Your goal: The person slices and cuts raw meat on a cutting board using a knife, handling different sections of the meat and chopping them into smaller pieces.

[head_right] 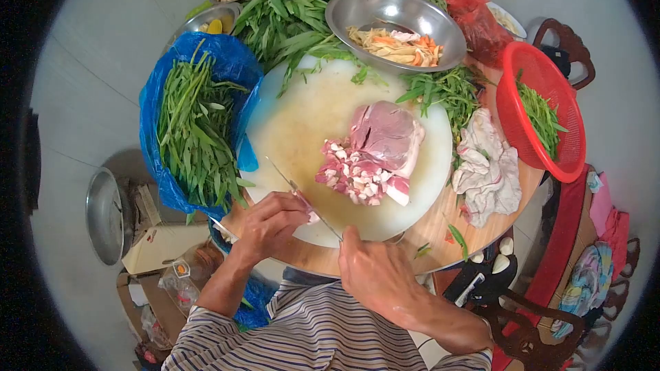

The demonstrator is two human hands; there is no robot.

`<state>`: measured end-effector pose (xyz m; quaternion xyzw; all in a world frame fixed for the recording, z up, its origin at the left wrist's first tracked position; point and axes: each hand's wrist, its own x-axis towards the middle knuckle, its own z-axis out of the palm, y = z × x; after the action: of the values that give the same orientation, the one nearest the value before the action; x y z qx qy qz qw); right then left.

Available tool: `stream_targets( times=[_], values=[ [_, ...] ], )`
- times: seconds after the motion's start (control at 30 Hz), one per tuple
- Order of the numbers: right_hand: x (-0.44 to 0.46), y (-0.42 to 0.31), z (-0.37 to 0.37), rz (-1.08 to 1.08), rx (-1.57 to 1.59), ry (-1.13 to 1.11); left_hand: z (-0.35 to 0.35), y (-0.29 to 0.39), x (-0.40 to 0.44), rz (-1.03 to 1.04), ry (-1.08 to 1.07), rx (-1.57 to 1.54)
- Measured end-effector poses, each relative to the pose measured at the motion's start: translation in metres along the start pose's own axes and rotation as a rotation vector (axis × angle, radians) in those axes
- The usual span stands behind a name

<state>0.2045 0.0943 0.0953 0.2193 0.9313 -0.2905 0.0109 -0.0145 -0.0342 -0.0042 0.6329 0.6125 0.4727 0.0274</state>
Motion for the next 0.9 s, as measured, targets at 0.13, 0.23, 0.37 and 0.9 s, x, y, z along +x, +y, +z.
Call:
stream_targets(
  times=[0.13, 0.23, 0.37, 0.9],
  values=[
    [0.002, 0.001, 0.000, 0.013, 0.000, -0.021, 0.001, -0.001, 0.002, -0.009, -0.136, -0.008],
    [0.001, -0.001, 0.000, 0.052, 0.008, -0.075, -0.002, 0.003, 0.009, -0.015, -0.160, 0.014],
    [-0.013, -0.003, -0.008, 0.049, -0.025, -0.123, -0.007, 0.010, 0.015, -0.067, -0.204, 0.012],
    [0.038, -0.007, 0.008, -0.011, 0.047, -0.011, -0.003, 0.005, 0.010, -0.084, -0.141, 0.029]
  ],
)
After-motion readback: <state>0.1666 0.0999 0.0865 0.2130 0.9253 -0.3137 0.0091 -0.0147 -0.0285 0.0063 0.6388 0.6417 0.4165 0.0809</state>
